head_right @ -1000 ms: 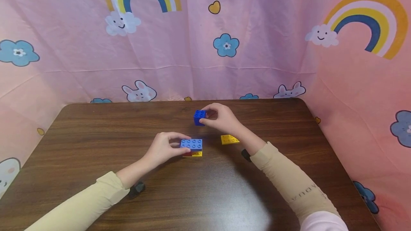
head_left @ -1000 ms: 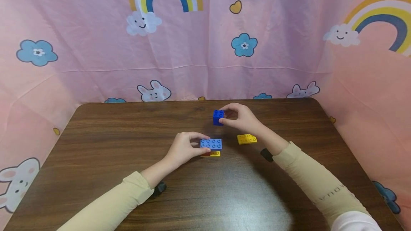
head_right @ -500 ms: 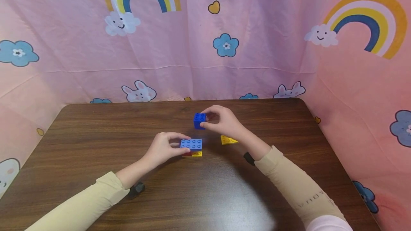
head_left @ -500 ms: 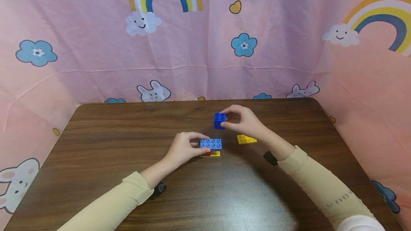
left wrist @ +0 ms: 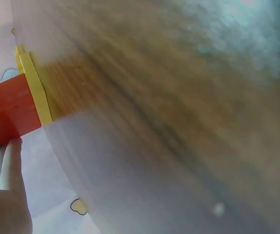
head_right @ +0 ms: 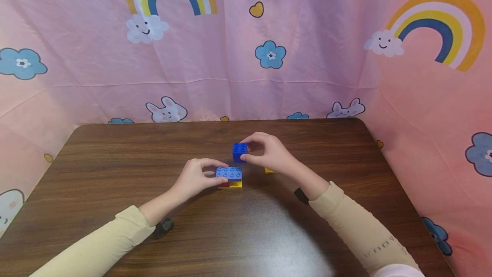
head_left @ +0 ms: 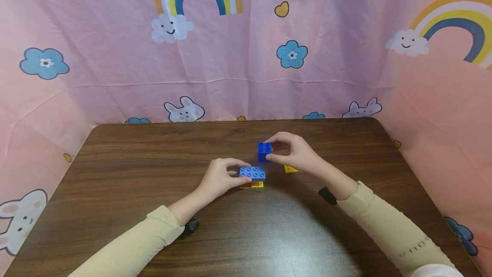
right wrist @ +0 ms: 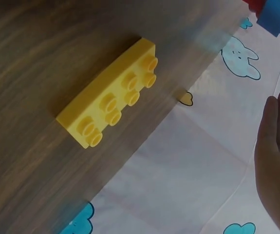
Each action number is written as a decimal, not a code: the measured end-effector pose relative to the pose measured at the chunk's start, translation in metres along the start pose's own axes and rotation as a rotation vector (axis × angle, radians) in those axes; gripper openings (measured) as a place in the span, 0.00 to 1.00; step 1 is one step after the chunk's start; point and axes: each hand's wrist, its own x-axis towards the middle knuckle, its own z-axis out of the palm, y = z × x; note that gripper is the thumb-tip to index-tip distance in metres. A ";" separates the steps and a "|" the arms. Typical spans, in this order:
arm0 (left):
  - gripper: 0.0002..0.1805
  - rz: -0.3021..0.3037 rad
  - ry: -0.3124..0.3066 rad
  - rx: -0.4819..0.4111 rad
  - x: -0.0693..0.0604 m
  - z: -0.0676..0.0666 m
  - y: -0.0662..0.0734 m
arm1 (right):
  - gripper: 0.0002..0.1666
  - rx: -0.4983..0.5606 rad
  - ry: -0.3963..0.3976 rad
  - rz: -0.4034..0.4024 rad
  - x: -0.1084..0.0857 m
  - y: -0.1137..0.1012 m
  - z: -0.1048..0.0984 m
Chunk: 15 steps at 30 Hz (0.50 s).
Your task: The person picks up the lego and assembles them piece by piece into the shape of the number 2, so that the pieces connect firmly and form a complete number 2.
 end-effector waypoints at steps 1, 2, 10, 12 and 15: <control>0.16 0.000 -0.002 -0.006 0.000 0.000 0.000 | 0.20 0.004 -0.002 -0.009 -0.001 0.000 0.000; 0.16 0.001 -0.003 -0.009 0.000 0.000 0.000 | 0.20 0.010 -0.004 -0.019 -0.001 0.000 0.001; 0.17 0.002 -0.007 -0.044 0.000 -0.001 -0.001 | 0.19 0.026 -0.018 -0.026 -0.007 0.002 0.006; 0.17 0.000 -0.008 -0.048 0.000 -0.001 -0.001 | 0.19 0.023 -0.025 -0.021 -0.008 0.003 0.008; 0.17 -0.006 -0.009 -0.047 0.000 -0.001 -0.001 | 0.19 0.039 -0.038 -0.014 -0.011 0.003 0.009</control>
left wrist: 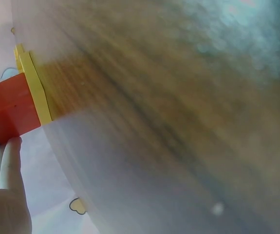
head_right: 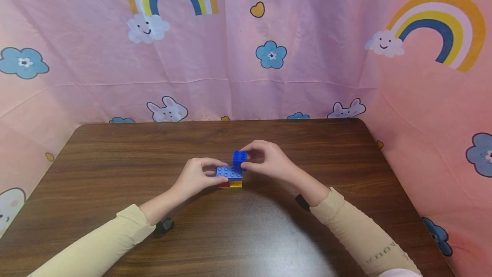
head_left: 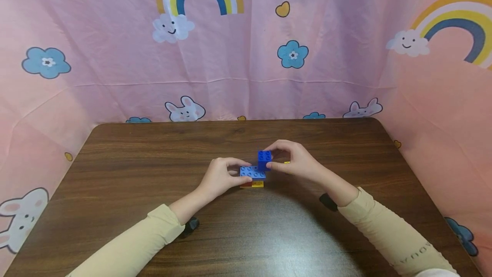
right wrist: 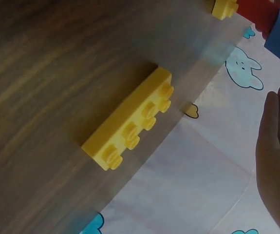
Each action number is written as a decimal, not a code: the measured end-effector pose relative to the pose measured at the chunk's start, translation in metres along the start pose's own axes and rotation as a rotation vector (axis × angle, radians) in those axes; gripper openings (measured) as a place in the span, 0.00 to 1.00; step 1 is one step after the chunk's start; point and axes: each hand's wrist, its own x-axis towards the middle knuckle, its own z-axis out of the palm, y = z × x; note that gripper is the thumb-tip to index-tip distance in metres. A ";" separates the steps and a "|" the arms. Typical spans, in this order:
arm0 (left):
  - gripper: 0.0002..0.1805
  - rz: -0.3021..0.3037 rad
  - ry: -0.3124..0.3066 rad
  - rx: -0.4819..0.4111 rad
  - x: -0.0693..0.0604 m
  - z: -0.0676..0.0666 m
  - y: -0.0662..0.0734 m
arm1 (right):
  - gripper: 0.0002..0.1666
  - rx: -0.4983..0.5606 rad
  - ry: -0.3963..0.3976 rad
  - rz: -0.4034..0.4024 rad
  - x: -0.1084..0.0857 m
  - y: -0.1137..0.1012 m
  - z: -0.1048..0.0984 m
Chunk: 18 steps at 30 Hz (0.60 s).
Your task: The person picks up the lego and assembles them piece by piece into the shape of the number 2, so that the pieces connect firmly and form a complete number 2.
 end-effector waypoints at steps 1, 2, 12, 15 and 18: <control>0.17 -0.003 -0.002 -0.002 0.000 0.000 0.000 | 0.19 0.005 -0.005 0.003 -0.001 0.000 0.000; 0.17 -0.005 -0.005 -0.005 0.000 0.000 0.000 | 0.19 0.010 -0.009 0.005 -0.001 0.000 0.001; 0.18 -0.013 -0.007 -0.007 0.001 0.000 0.001 | 0.18 0.027 -0.020 0.009 -0.003 0.001 0.005; 0.18 -0.014 -0.008 -0.009 0.001 0.000 0.001 | 0.18 0.024 -0.024 0.008 -0.003 0.001 0.006; 0.18 -0.012 -0.012 -0.018 0.000 0.000 0.002 | 0.18 0.030 -0.030 0.007 -0.004 0.002 0.006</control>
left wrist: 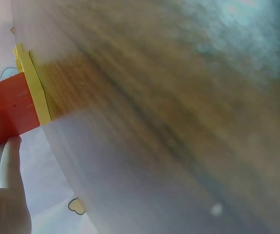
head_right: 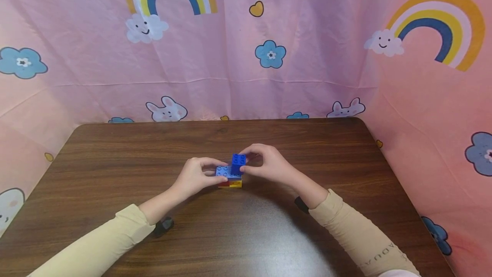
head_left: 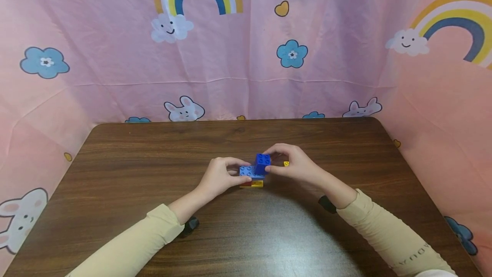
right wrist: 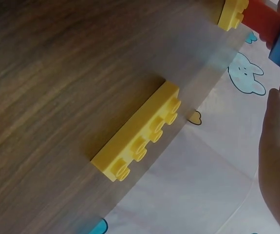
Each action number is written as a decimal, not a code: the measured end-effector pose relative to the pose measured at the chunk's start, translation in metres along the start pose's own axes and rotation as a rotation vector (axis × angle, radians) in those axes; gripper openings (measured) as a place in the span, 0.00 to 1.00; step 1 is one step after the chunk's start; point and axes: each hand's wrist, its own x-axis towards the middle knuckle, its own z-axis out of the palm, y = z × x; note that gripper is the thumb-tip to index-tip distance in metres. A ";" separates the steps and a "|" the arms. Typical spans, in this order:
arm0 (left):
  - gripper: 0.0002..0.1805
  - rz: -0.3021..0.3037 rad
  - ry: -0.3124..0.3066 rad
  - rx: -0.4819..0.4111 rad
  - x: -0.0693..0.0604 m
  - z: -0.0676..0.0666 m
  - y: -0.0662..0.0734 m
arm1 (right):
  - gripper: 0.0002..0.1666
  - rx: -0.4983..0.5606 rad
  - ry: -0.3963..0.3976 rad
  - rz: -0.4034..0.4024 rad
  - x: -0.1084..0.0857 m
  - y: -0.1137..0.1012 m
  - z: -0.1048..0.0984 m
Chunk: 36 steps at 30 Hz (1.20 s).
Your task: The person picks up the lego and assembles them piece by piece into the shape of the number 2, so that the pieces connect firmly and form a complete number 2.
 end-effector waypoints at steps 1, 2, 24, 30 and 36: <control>0.18 0.002 -0.001 -0.002 0.000 0.000 0.000 | 0.18 0.002 -0.002 -0.002 0.000 0.000 0.000; 0.18 0.004 -0.001 -0.002 0.000 0.000 0.000 | 0.18 0.004 -0.005 -0.007 0.000 0.000 0.000; 0.17 0.000 0.000 0.003 0.002 -0.001 -0.001 | 0.20 -0.280 0.002 -0.192 -0.001 -0.008 0.004; 0.17 -0.002 -0.002 0.006 0.002 -0.001 -0.001 | 0.20 -0.301 -0.017 -0.183 0.002 -0.009 0.004; 0.17 -0.002 -0.001 -0.006 0.002 0.000 0.000 | 0.19 -0.353 -0.015 -0.195 0.002 -0.012 0.006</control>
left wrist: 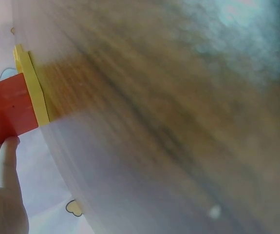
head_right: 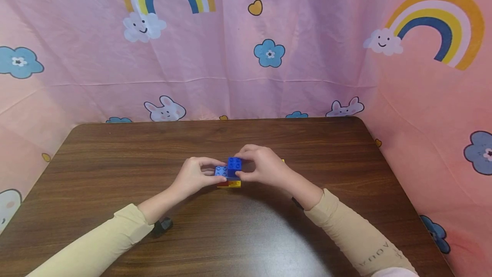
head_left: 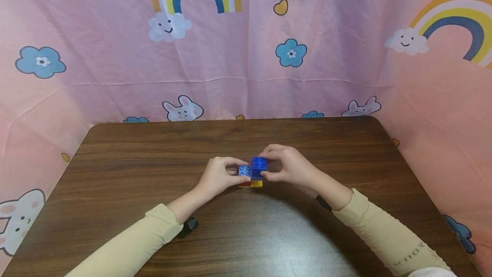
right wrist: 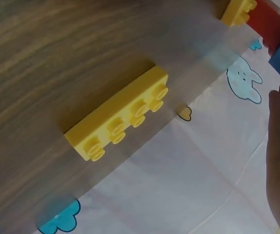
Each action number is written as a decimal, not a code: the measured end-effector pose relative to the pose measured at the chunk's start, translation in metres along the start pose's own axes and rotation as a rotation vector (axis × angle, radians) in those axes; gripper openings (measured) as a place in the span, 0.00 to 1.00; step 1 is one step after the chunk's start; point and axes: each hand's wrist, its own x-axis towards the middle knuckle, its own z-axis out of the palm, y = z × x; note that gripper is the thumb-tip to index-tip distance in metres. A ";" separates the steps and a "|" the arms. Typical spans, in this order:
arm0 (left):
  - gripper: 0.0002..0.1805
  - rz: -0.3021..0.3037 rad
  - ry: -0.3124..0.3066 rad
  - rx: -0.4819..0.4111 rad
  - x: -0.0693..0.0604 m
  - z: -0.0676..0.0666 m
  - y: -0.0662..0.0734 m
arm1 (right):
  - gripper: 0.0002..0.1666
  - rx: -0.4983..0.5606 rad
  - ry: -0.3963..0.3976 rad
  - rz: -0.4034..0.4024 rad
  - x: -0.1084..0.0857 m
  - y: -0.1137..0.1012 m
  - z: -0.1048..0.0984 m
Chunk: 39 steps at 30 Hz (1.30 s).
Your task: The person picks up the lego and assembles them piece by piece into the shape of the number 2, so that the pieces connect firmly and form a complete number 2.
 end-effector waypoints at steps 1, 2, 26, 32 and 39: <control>0.17 0.000 0.000 -0.003 0.000 0.000 0.000 | 0.19 -0.007 0.001 -0.002 0.000 -0.001 0.000; 0.17 0.001 0.000 -0.005 0.000 0.000 0.000 | 0.19 -0.014 0.004 -0.004 -0.001 -0.001 0.001; 0.18 -0.006 0.002 -0.014 0.000 -0.001 0.001 | 0.20 0.043 0.084 -0.055 0.001 -0.004 0.005; 0.18 -0.003 0.004 -0.028 -0.001 -0.001 0.000 | 0.21 0.003 0.082 -0.050 0.002 -0.007 0.005; 0.18 -0.008 0.005 -0.036 0.000 0.000 -0.002 | 0.20 0.006 0.099 0.014 0.001 -0.010 0.008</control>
